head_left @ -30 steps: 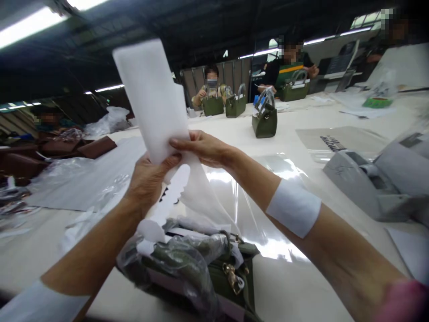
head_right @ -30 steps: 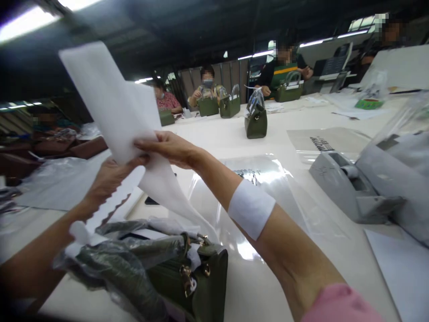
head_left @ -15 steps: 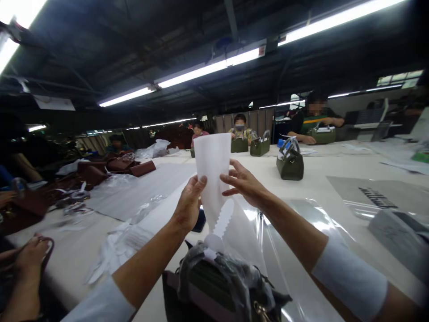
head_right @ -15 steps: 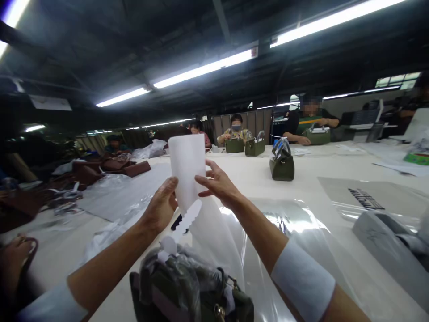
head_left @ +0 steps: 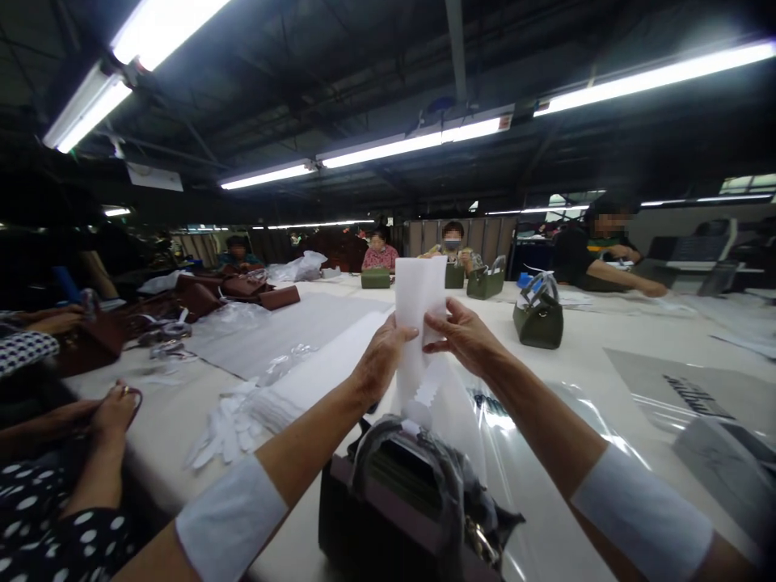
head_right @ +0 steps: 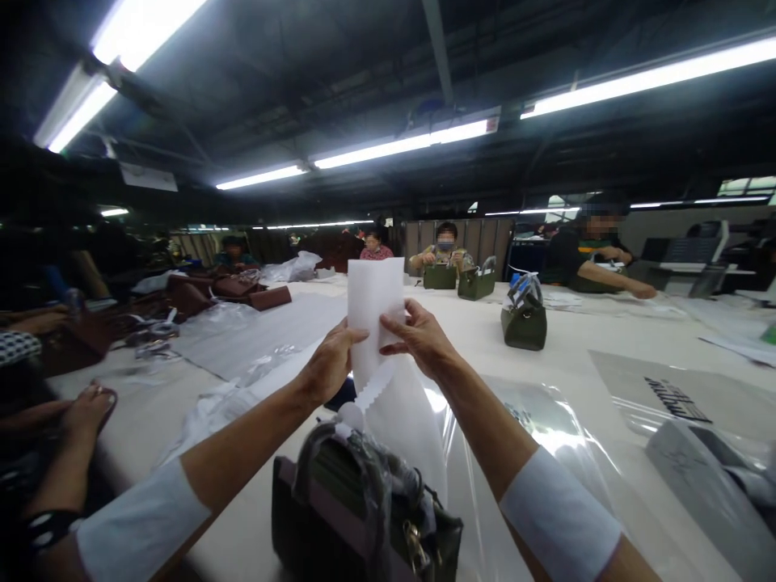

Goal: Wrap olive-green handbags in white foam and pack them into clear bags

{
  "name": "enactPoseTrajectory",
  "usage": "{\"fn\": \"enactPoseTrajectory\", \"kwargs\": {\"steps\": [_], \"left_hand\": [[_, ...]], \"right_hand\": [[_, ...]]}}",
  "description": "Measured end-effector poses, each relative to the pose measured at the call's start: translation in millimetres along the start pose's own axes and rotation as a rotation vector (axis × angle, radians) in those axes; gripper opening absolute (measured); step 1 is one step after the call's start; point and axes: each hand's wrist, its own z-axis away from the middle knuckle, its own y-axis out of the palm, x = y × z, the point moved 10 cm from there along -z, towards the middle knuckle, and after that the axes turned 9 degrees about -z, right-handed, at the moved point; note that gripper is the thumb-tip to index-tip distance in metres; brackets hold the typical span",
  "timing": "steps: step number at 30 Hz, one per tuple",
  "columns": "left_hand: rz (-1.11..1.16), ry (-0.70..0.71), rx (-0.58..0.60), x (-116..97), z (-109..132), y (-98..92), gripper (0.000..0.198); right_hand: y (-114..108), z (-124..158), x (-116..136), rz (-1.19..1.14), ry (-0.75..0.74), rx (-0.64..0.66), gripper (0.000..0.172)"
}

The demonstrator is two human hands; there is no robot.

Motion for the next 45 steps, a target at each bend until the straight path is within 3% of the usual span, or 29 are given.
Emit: {"fn": "enactPoseTrajectory", "kwargs": {"steps": [3, 6, 7, 9, 12, 15, 19, 23, 27, 31, 35, 38, 42, 45], "left_hand": [[-0.234, 0.116, -0.230, -26, 28, -27.9, 0.036], [-0.579, 0.335, -0.538, -66, 98, -52.5, 0.022], [-0.724, 0.415, -0.563, -76, 123, -48.2, 0.016], [-0.978, 0.477, -0.492, -75, 160, -29.1, 0.012], [-1.201, 0.417, -0.356, -46, 184, -3.3, 0.018], [-1.267, 0.326, -0.322, -21, 179, 6.8, 0.035], [-1.297, 0.255, -0.340, -11, 165, 9.5, 0.055], [-1.289, 0.177, -0.371, -7, 159, 7.8, 0.066], [-1.252, 0.151, -0.383, -2, 159, 7.6, 0.061], [-1.208, 0.159, -0.431, -1, 160, 6.2, 0.050], [-1.110, 0.069, -0.477, 5, 156, -0.2, 0.053], [-1.059, 0.053, -0.475, 8, 151, -0.4, 0.051], [-1.030, 0.108, -0.551, 3, 155, -5.3, 0.030], [-1.001, 0.162, -0.577, 0, 161, -8.0, 0.026]], "right_hand": [[-11, 15, 10, 0.044, -0.031, -0.021, 0.054], [-27, 33, 11, 0.145, -0.001, -0.023, 0.038], [-31, 40, 7, 0.182, 0.023, -0.008, 0.035], [-36, 53, -6, 0.297, 0.063, 0.043, 0.031], [-38, 70, -28, 0.569, 0.064, 0.138, 0.026], [-31, 82, -44, 0.722, 0.030, 0.231, 0.021], [-2, 95, -40, 1.028, -0.144, 0.364, 0.018], [40, 110, -33, 1.266, -0.355, 0.577, 0.024], [60, 119, -33, 1.313, -0.473, 0.664, 0.022], [60, 123, -31, 1.269, -0.519, 0.612, 0.020], [54, 121, -27, 1.247, -0.521, 0.491, 0.017], [55, 112, -32, 1.268, -0.459, 0.510, 0.015], [59, 94, -29, 1.161, -0.343, 0.510, 0.020], [50, 96, -13, 1.029, -0.245, 0.346, 0.017]]}}
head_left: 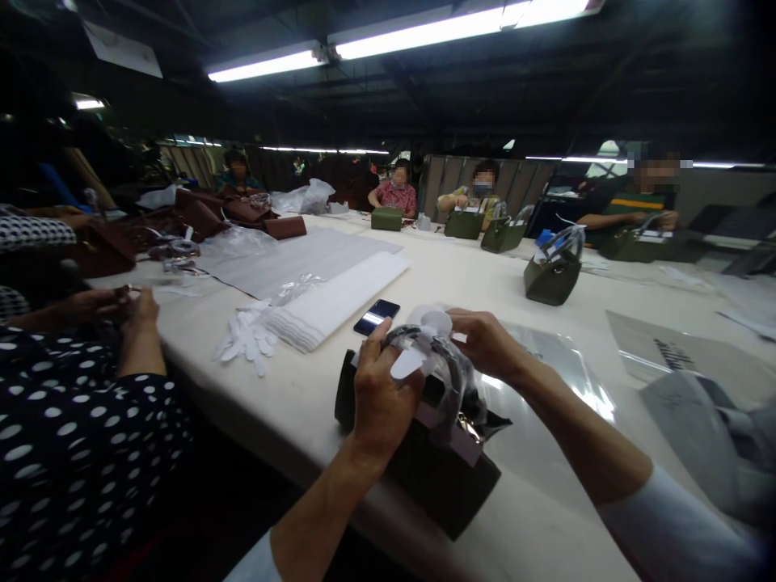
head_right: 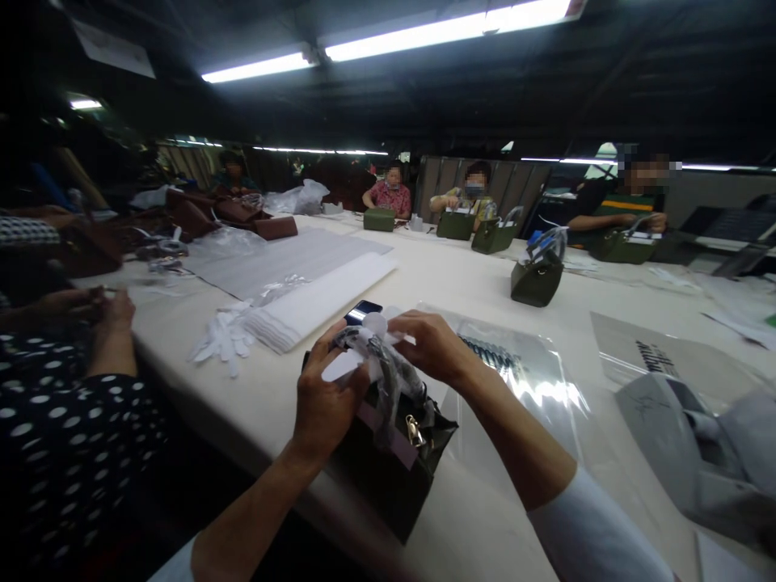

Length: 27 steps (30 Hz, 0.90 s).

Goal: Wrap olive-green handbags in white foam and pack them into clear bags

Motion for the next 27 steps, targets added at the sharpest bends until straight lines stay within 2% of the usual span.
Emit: {"fn": "enactPoseTrajectory", "kwargs": {"steps": [2, 4, 6, 7, 9, 12, 15, 18, 22, 27], "left_hand": [[0.007, 0.020, -0.006, 0, 1, -1.7, 0.027], [0.007, 0.037, -0.002, -1, 1, -1.7, 0.030], [0.018, 0.058, 0.006, -3, 0, -0.7, 0.033], [0.027, 0.068, 0.007, -4, 0, -0.1, 0.034], [0.044, 0.080, 0.004, -5, -2, 0.8, 0.035], [0.043, 0.104, -0.003, -8, -3, 2.2, 0.035], [-0.003, 0.179, 0.004, -17, 0, 2.4, 0.030], [-0.067, 0.255, 0.011, -28, 8, -5.3, 0.016], [-0.106, 0.335, -0.025, -37, 22, -40.1, 0.005], [-0.144, 0.352, 0.028, -29, 44, -90.5, 0.013]], "right_hand": [[-14, 21, 2, 0.000, 0.169, -0.133, 0.041], [-18, 52, 8, 0.075, 0.343, -0.226, 0.068], [-4, 81, 14, 0.130, 0.475, -0.219, 0.083], [6, 92, 15, 0.139, 0.524, -0.213, 0.085], [23, 105, 12, 0.147, 0.588, -0.233, 0.080], [36, 111, 3, 0.184, 0.622, -0.307, 0.064], [38, 112, -7, 0.190, 0.647, -0.346, 0.047], [34, 114, -13, 0.167, 0.673, -0.370, 0.035], [29, 115, -20, 0.138, 0.718, -0.406, 0.034], [25, 112, -24, 0.121, 0.744, -0.419, 0.036]]}}
